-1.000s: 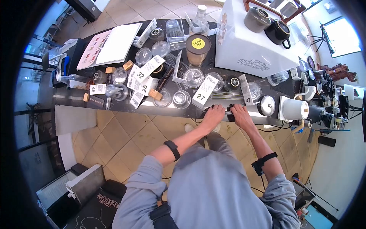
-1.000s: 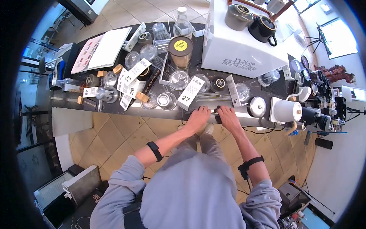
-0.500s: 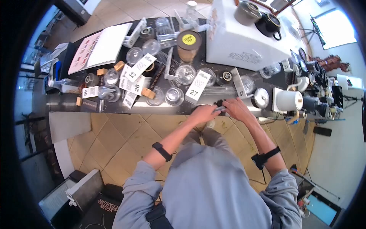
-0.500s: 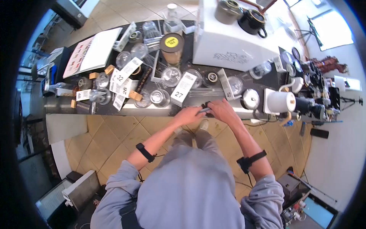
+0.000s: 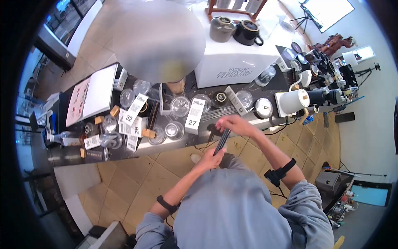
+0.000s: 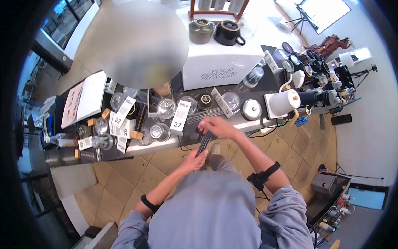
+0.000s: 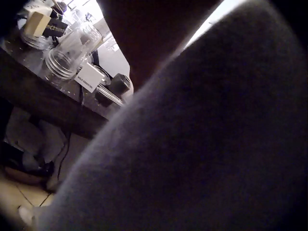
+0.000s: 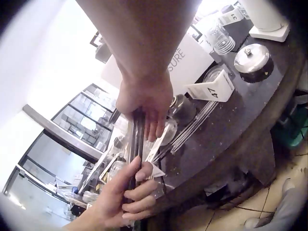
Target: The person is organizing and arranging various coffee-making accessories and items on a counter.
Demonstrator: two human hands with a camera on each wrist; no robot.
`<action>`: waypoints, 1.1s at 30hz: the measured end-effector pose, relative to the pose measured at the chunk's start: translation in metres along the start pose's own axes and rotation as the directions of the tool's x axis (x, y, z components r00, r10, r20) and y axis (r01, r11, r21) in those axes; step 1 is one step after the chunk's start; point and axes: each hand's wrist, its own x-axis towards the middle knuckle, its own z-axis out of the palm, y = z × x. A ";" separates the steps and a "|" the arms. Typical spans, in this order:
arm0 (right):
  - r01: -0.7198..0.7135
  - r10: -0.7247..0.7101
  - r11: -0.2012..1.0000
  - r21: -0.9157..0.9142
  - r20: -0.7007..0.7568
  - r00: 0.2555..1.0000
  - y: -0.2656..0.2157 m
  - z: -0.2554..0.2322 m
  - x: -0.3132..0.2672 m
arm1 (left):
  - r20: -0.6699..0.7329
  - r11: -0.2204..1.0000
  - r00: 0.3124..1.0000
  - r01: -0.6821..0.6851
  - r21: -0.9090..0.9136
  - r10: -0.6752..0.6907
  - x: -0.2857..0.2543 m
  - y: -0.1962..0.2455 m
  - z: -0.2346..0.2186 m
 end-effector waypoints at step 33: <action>-0.081 0.206 0.962 0.260 -0.497 0.843 0.063 -0.099 -0.263 | 0.413 0.970 0.884 0.148 0.195 -0.218 0.088 0.026 0.225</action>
